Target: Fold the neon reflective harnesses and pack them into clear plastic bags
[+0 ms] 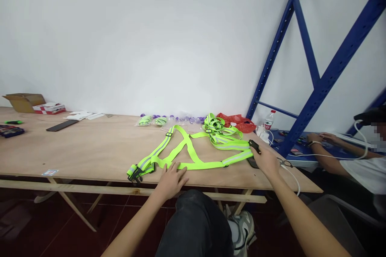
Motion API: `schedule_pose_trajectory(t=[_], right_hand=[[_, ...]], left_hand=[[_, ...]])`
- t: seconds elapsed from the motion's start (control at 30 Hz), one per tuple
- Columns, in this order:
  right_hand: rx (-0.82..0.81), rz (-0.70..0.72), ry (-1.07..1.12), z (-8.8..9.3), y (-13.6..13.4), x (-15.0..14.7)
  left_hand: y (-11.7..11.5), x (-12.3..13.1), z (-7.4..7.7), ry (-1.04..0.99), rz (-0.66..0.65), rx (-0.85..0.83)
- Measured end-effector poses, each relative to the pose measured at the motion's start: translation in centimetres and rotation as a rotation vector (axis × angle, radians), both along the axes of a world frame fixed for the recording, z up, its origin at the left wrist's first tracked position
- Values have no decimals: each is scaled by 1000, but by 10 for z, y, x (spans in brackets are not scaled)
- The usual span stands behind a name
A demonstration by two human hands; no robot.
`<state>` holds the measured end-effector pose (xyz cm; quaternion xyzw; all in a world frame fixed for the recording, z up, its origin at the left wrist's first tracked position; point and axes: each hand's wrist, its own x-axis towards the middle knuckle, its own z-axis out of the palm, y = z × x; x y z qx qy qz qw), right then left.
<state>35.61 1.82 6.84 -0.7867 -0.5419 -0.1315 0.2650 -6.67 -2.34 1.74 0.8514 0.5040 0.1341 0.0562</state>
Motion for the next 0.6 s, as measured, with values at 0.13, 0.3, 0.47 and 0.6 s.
schedule_pose_trajectory(t=[0.13,0.3,0.47,0.6], right_hand=[[49,165,-240,9,-6,-32],[61,262,-441,15,-4,-63],[112,241,-385,22,0,-87],[2,315,-335,14,-1,-123]], left_hand=[[-2,18,6,32,37,19],[-3,71,16,-31,-175,-8],[3,131,15,-45,-152,-171],[2,164,13,-75,-152,-198]])
